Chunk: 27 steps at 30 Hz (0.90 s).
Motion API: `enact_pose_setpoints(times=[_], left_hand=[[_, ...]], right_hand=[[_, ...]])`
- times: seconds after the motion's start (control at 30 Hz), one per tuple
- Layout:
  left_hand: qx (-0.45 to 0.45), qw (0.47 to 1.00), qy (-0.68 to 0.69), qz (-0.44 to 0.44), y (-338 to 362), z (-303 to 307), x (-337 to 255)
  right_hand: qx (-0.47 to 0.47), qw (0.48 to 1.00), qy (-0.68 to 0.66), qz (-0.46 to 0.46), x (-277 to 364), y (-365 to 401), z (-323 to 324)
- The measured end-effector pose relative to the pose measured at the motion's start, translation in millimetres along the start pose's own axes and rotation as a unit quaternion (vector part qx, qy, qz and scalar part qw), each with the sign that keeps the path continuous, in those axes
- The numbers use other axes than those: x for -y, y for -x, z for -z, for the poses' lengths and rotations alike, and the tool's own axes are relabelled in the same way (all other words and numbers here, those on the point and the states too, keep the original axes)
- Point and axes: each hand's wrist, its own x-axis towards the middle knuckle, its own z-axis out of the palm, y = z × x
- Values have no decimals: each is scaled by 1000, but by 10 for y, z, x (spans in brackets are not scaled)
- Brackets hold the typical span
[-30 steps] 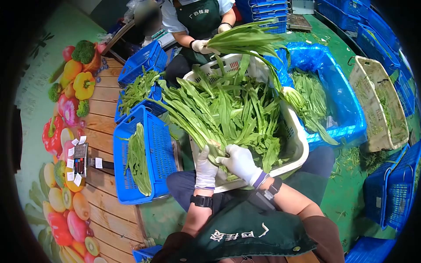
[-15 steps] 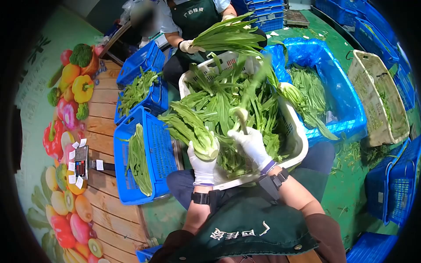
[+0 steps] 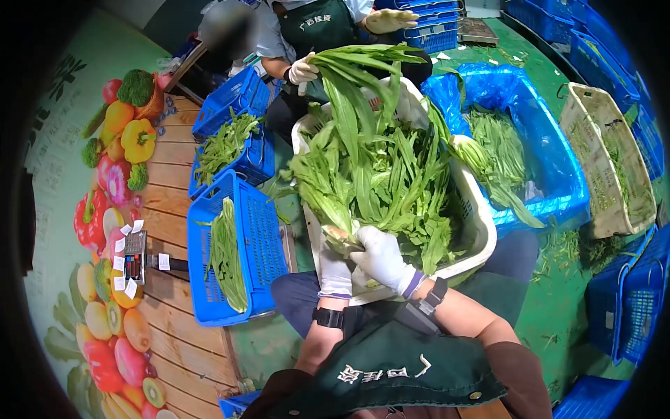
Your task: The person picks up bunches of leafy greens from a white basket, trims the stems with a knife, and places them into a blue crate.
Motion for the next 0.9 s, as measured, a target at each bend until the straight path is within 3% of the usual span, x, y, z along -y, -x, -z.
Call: enact_pose_setpoints(times=[0.07, 0.1, 0.13, 0.17, 0.2, 0.27, 0.3, 0.33, 0.37, 0.4, 0.43, 0.47, 0.5, 0.53, 0.57, 0.6, 0.63, 0.67, 0.7, 0.73, 0.8, 0.9], left_hand=[[-29, 983, -159, -91, -45, 29, 89], [-26, 876, -436, -207, 31, -233, 67], [-42, 909, -377, -174, -61, -223, 31], [-24, 996, -54, -63, -132, -199, -29], [-1, 960, 275, 53, -172, -228, -116], [32, 946, 312, 77, -190, -190, -184], [8, 952, 298, 70, -150, -257, -210], [-15, 957, 284, 64, -133, -326, -229], [25, 965, 254, 59, -101, -341, -226], [134, 975, 172, 35, -103, -231, -193], [151, 988, 18, -8, -118, -241, -181], [165, 975, -138, -51, -138, -255, -170], [151, 988, 20, 5, -77, -352, -174], [123, 992, -21, 37, -72, -311, -221], [91, 995, 3, 33, -60, -277, -246], [62, 997, 25, 29, -62, -234, -265], [78, 995, 45, 33, -70, -204, -262], [208, 970, 118, 51, -92, -170, -249], [142, 985, -99, -24, -13, -229, -243], [67, 944, -309, -97, 70, -282, -236], [52, 933, -338, -114, 77, -253, -198], [48, 897, -411, -156, 84, -296, -195]], right_hand=[[-18, 989, -75, -128, 21, -18, 23], [-32, 939, -236, -250, 115, -58, 85], [-44, 848, -385, -361, 185, -98, 143], [-78, 839, -399, -362, 142, -109, 148], [-105, 808, -420, -400, 188, -191, 246], [-80, 799, -413, -430, -57, -246, 329], [13, 822, -356, -443, -98, -290, 429], [12, 823, -357, -442, -65, -285, 417], [55, 847, -331, -412, -1, -257, 393], [97, 867, -304, -382, 103, -232, 369], [106, 897, -316, -291, 153, -190, 306], [113, 888, -343, -285, 147, -130, 217], [80, 952, -221, -197, 187, -131, 200], [46, 989, -93, -103, 222, -137, 189], [25, 994, -55, -90, 215, -141, 157], [22, 994, -56, -90, 199, -128, 144], [57, 983, -91, -146, 174, -125, 138], [95, 966, -125, -204, 154, -110, 115], [77, 965, -142, -208, 160, -108, 79], [79, 965, -141, -209, 137, -113, 96], [155, 826, -390, -377, 100, -155, 174], [126, 842, -375, -366, 117, -137, 148]])
